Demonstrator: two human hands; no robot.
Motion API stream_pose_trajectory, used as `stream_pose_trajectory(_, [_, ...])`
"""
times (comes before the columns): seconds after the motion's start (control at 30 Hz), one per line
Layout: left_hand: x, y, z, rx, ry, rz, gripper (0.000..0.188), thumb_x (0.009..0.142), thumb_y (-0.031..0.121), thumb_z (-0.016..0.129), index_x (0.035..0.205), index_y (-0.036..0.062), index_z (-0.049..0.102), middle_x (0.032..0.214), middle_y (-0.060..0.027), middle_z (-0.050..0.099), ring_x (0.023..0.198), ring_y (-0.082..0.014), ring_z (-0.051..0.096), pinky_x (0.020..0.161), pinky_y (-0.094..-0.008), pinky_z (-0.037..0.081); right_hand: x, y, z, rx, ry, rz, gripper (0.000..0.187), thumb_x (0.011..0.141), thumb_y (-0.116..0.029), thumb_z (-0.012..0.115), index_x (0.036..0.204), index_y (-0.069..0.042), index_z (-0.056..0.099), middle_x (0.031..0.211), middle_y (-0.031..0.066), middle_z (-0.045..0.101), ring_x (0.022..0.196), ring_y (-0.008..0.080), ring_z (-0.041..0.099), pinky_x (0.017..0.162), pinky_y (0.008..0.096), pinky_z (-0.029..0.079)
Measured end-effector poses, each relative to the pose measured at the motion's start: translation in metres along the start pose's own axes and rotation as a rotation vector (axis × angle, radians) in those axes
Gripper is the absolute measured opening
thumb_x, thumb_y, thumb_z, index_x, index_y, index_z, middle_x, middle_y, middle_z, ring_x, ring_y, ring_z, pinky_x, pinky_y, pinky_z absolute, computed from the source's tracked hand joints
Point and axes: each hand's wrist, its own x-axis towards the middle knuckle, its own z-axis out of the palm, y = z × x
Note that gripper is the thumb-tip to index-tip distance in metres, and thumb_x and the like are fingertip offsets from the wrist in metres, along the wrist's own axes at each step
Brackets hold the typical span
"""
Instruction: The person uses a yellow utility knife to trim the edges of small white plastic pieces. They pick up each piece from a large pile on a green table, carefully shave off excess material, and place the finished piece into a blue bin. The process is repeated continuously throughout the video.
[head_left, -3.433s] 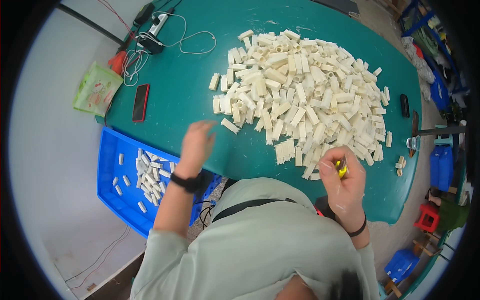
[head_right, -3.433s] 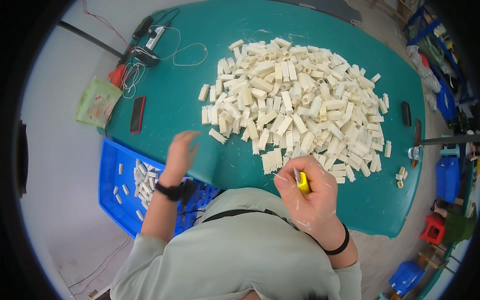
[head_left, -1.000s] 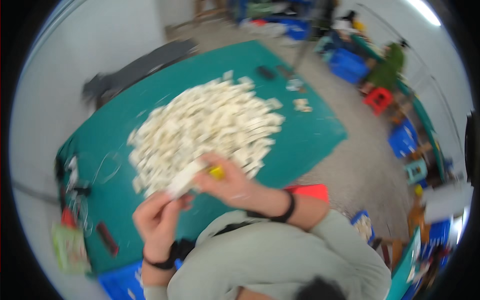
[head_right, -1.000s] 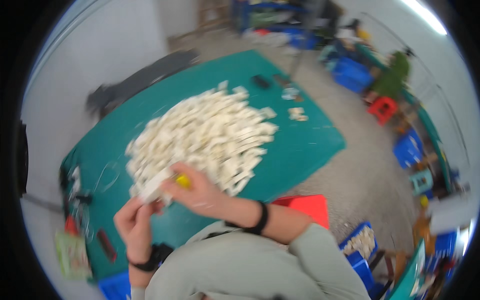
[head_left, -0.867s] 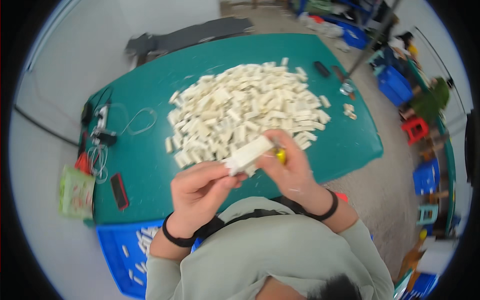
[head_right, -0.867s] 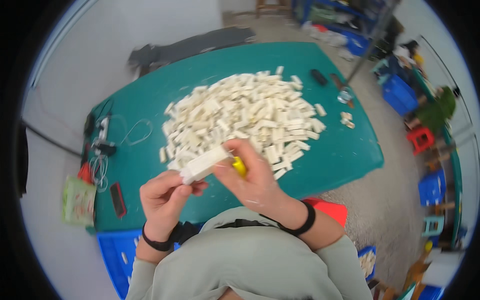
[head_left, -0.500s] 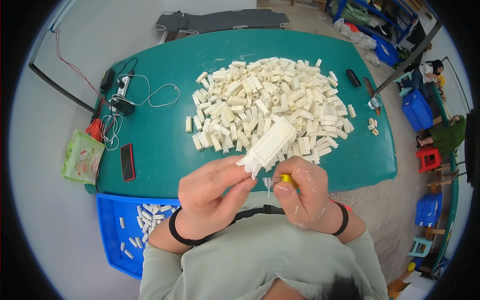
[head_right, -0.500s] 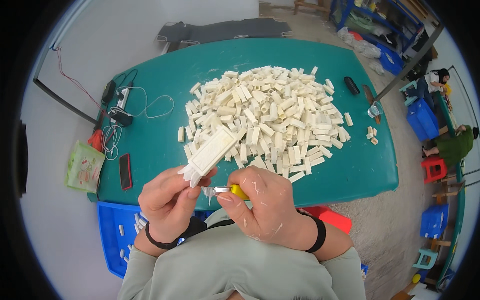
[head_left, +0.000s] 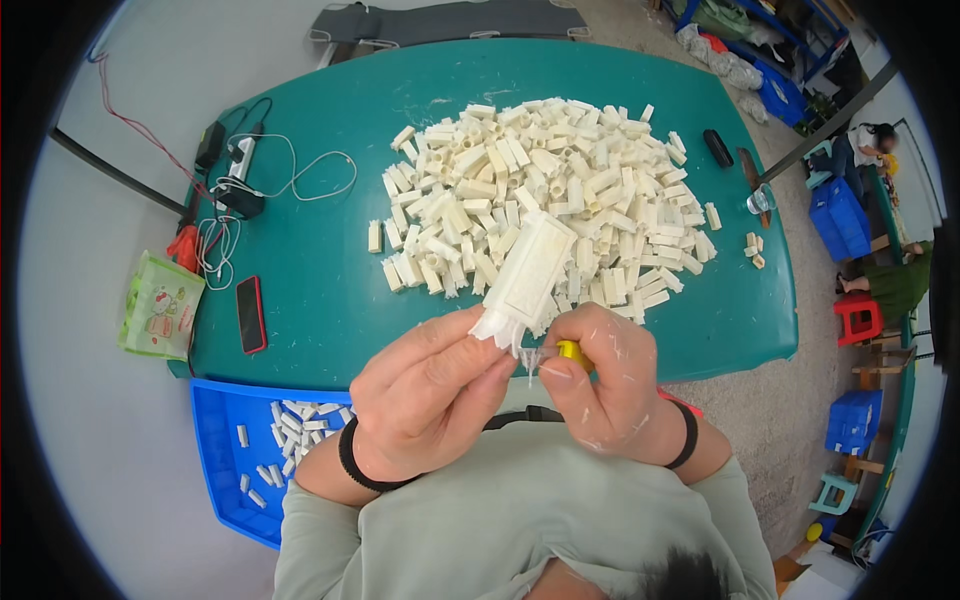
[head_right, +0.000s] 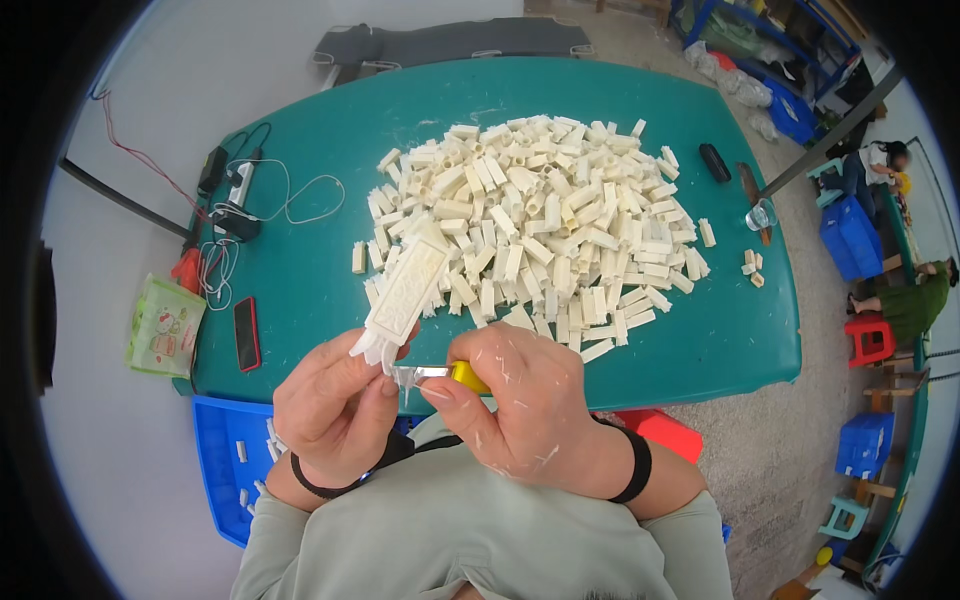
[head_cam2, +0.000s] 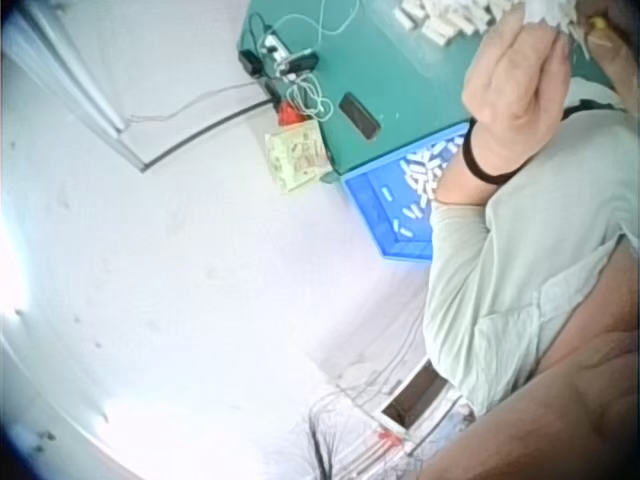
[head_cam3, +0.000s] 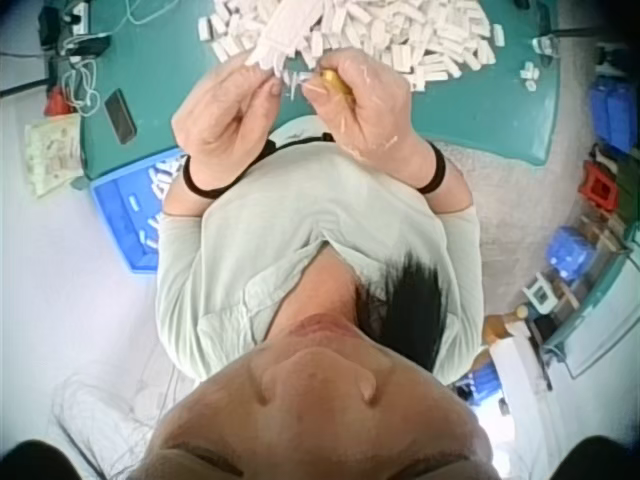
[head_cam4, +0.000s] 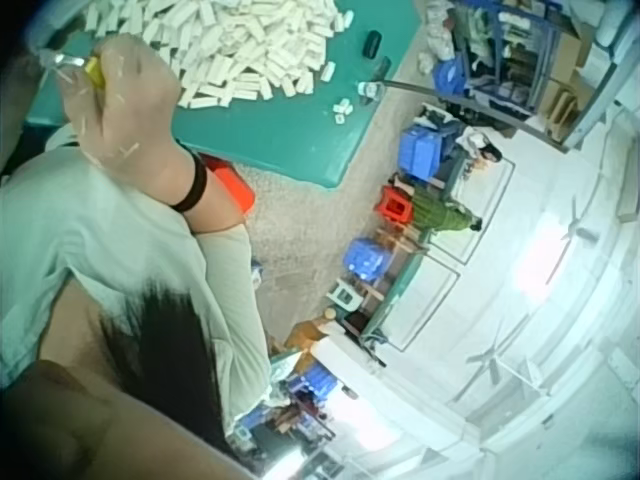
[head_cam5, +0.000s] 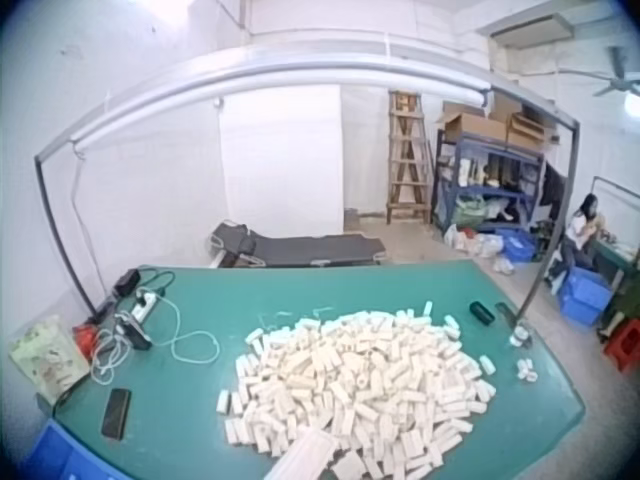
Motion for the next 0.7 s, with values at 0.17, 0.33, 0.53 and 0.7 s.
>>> stream_pose_trajectory(0.17, [-0.001,-0.006,0.001,0.011,0.017,-0.010,0.032,0.066,-0.008,0.070,0.096,-0.0015,0.061,0.090,-0.0204,0.065,0.074,-0.0269,0.066,0.060,-0.0278,0.053,0.006,0.004,0.002,-0.058,0.015,-0.009,0.020,0.082,-0.020,0.064,0.081,-0.002,0.054,0.064,0.0075,0.051,0.049,0.0237,0.049,0.044,0.0317,0.037])
stream_pose_trajectory(0.33, [-0.002,-0.009,-0.001,-0.012,0.016,-0.043,0.031,0.066,-0.007,0.070,0.096,-0.0014,0.060,0.092,-0.0206,0.064,0.075,-0.0261,0.066,0.061,-0.0278,0.052,0.007,0.009,0.004,-0.060,0.021,0.002,0.023,0.083,-0.022,0.063,0.082,-0.002,0.054,0.064,0.0084,0.050,0.050,0.0232,0.048,0.045,0.0302,0.038])
stream_pose_trajectory(0.53, [-0.009,-0.024,0.000,-0.519,0.061,-0.269,0.027,0.070,-0.007,0.068,0.096,-0.0029,0.059,0.099,-0.0204,0.063,0.087,-0.0225,0.063,0.075,-0.0288,0.049,0.007,0.013,-0.002,0.344,0.052,0.244,0.029,0.087,-0.029,0.060,0.091,-0.001,0.052,0.068,0.0021,0.050,0.058,0.0088,0.045,0.052,0.0227,0.038])
stream_pose_trajectory(0.7, [-0.021,-0.033,-0.001,-0.753,0.032,-0.501,0.025,0.071,-0.004,0.068,0.094,-0.0030,0.058,0.106,-0.0211,0.060,0.095,-0.0238,0.060,0.081,-0.0305,0.047,0.010,0.007,0.006,0.517,0.098,0.433,0.025,0.082,-0.016,0.066,0.097,0.001,0.053,0.074,0.0015,0.053,0.064,0.0042,0.044,0.055,0.0187,0.037])
